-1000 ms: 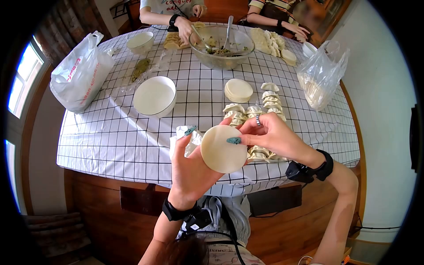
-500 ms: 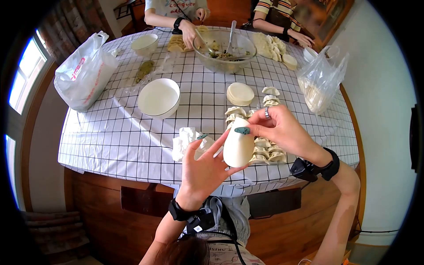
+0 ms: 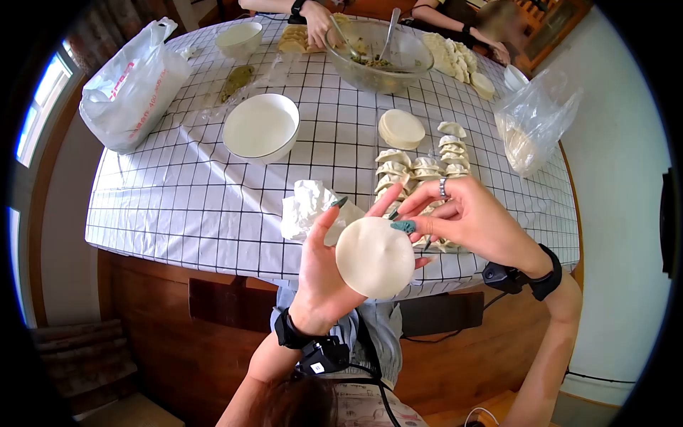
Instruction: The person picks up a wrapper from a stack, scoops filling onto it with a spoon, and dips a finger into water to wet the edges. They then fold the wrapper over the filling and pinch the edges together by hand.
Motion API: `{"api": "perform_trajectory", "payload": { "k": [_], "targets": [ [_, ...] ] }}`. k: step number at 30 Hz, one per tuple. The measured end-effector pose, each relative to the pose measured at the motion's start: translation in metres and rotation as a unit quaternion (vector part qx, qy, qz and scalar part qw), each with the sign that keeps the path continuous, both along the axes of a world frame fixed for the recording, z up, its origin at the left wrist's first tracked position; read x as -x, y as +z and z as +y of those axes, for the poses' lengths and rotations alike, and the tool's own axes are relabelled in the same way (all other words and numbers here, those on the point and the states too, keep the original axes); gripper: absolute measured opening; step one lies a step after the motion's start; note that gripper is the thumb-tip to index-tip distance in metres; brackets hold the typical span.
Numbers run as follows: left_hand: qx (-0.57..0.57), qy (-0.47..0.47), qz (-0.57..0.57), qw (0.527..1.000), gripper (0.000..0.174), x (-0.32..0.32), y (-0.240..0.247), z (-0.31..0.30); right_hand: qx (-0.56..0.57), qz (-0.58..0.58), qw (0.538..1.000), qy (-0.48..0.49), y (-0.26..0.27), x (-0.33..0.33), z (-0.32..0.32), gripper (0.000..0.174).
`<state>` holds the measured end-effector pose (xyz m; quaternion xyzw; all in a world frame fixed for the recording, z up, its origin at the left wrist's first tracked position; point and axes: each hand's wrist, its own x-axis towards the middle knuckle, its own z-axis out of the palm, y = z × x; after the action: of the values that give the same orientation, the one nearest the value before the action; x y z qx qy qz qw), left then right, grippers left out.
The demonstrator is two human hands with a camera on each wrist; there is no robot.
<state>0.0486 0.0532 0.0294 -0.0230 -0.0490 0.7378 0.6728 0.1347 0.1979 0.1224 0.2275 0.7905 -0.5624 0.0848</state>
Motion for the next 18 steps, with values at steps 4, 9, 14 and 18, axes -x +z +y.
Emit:
{"api": "perform_trajectory", "payload": {
  "k": [4, 9, 14, 18],
  "targets": [
    [-0.006, 0.009, 0.017, 1.000, 0.070, 0.001, 0.009, 0.004, 0.023, 0.005, 1.000, 0.013, -0.014, 0.000, 0.005, 0.022],
    [0.033, 0.009, 0.028, 0.999, 0.062, 0.009, 0.027, 0.002, 0.028, 0.059, 0.998, 0.007, -0.005, 0.004, 0.008, 0.028],
    [0.069, -0.002, 0.004, 0.998, 0.059, 0.019, 0.047, 0.010, -0.054, 0.087, 0.995, 0.002, 0.021, 0.007, 0.018, 0.030],
    [0.037, 0.008, 0.043, 0.998, 0.060, 0.044, 0.072, 0.032, -0.186, 0.151, 0.971, -0.023, 0.054, 0.004, 0.044, 0.029]
  ]
}}
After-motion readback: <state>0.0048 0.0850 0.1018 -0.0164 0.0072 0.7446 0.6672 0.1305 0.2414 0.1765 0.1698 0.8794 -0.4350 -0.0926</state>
